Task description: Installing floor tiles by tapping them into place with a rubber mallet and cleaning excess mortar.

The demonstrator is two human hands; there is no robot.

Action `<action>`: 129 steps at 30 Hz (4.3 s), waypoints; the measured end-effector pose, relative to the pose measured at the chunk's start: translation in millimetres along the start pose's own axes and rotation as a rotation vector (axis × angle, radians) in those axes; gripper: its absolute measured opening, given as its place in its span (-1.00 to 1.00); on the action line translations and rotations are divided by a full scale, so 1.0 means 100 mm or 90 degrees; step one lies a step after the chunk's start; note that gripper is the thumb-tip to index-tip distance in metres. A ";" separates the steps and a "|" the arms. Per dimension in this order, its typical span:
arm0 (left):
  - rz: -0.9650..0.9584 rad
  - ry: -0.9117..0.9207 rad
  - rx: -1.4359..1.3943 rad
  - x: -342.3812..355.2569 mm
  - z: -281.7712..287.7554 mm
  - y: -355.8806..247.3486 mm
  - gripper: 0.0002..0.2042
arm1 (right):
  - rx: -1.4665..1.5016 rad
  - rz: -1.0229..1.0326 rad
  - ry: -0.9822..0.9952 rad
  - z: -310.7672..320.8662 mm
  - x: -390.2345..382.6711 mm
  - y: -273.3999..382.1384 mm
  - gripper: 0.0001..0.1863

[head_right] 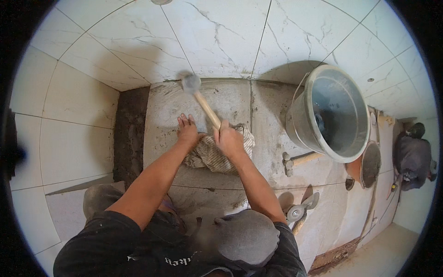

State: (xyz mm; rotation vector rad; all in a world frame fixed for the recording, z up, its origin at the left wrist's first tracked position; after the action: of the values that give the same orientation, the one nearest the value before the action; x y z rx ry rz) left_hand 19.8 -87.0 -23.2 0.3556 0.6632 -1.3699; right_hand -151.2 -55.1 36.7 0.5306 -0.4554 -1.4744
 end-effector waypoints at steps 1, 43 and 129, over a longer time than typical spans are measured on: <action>-0.001 -0.007 -0.005 -0.02 0.00 0.04 0.12 | 0.004 -0.001 0.004 0.06 0.02 0.12 -0.63; -0.183 -0.059 0.114 -0.63 -0.32 0.98 0.24 | 0.051 0.098 0.037 -0.01 -0.25 0.31 -0.67; 0.072 -0.101 -0.097 -1.34 -0.36 3.20 -0.66 | -0.016 0.148 0.032 -0.10 -0.91 -0.16 -0.71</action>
State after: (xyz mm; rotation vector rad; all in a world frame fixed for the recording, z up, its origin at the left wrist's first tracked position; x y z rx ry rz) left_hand 314.8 98.6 -13.3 0.1586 0.6020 -1.2172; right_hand -163.1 35.6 22.1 0.4779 -0.4431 -1.2393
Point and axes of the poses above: each hand's wrist, its own x-axis towards the middle knuckle, its own z-axis out of the back of the hand, y = z × x, the point moved 8 cm from there along x, towards the middle knuckle, and after that the axes turned 1 degree about -z, right-handed, at the moved point
